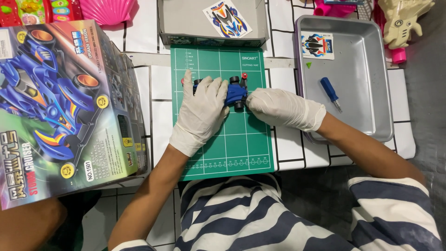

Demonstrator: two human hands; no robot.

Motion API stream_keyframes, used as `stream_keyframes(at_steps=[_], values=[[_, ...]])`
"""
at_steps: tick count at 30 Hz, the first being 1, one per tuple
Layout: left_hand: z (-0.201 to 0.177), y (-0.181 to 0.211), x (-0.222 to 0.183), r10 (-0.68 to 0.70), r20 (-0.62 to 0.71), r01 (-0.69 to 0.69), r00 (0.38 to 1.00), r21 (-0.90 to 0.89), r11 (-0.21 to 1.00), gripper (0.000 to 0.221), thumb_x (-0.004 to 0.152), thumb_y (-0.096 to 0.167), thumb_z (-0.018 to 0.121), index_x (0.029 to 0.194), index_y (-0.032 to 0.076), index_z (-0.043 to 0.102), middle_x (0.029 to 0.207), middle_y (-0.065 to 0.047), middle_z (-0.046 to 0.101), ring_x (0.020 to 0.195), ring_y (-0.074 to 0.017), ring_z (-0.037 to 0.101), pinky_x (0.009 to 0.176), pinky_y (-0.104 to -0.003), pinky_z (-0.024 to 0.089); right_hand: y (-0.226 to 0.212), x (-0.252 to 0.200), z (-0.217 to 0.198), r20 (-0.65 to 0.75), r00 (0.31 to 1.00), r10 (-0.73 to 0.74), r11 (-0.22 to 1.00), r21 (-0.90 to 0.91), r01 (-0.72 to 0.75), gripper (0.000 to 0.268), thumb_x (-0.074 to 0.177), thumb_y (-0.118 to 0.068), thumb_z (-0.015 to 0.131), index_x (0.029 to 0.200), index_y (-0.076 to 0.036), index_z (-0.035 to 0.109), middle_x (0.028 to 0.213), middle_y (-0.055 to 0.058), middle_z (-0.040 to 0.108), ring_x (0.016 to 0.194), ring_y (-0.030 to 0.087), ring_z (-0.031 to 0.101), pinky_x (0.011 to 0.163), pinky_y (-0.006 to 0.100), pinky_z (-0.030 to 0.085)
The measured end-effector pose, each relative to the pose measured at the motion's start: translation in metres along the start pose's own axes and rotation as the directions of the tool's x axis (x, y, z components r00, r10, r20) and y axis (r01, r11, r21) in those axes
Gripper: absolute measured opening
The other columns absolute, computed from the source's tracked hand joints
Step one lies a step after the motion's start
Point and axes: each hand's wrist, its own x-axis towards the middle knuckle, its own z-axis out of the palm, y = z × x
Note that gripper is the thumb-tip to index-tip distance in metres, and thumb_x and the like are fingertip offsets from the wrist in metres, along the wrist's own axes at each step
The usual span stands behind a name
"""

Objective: Assembling a plastic toy car model by attaching the body to the chassis and securing parts with a screwdriver.

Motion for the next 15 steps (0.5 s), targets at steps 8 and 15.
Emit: stream_keyframes(at_steps=[8,15], values=[[0.001,0.0,0.0,0.0,0.006,0.0,1.0,-0.01,1.0,0.075,0.079,0.04,0.085,0.14,0.005,0.057,0.128,-0.015,0.061,0.123,-0.0326,0.058,0.117,-0.076,0.016,0.006,-0.005,0.002,0.01,1.0,-0.001,0.999,0.038,0.0,0.011,0.095,-0.005,0.058,0.09,-0.016,0.056,0.078,-0.005,0.05,0.072,0.016,0.059,0.067,0.028,0.052],[-0.002,0.0,0.001,-0.001,0.008,0.001,1.0,-0.022,1.0,0.074,0.08,0.038,0.085,0.139,0.004,0.057,0.127,-0.016,0.062,0.122,-0.0333,0.058,0.117,-0.077,0.015,0.005,-0.003,-0.008,0.053,0.996,0.068,0.989,0.131,-0.074,0.013,0.095,-0.005,0.056,0.087,-0.015,0.055,0.078,-0.005,0.05,0.073,0.016,0.059,0.067,0.029,0.05]])
